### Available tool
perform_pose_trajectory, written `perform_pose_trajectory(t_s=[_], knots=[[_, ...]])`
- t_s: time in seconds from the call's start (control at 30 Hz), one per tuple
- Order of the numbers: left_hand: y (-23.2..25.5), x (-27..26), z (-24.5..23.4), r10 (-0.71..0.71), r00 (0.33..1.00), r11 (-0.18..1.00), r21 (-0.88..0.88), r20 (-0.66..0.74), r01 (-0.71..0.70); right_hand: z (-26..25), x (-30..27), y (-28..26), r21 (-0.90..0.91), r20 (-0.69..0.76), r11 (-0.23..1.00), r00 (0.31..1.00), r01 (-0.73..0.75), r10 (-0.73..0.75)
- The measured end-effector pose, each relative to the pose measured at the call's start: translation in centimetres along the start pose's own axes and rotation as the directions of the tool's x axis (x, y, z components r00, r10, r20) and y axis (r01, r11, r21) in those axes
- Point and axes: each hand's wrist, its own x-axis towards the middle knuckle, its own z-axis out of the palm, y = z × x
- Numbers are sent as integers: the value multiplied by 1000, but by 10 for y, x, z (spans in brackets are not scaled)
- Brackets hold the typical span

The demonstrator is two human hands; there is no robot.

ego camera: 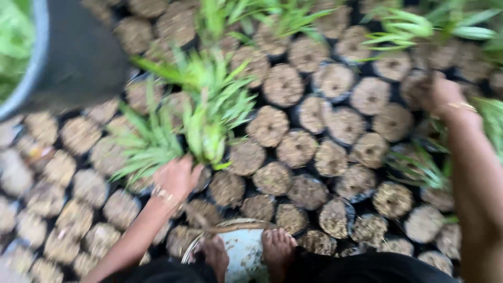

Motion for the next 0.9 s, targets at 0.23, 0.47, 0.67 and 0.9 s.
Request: perform_pose_trajectory(t_s=[0.23,0.47,0.67,0.9], knots=[[-38,11,-4,-272,906,954,-33,325,299,341,-285,-64,-63,-385,945,866,320,-318],[-25,14,29,29,997,999,-22,75,-27,361,-460,-246,-112,-537,915,750,389,-385],[-38,21,22,349,910,929,206,-223,-306,345,-452,-265,-62,-615,906,699,418,-365],[43,-15,-105,339,863,335,-809,-375,-483,-45,-267,-318,563,-653,175,564,808,-505]])
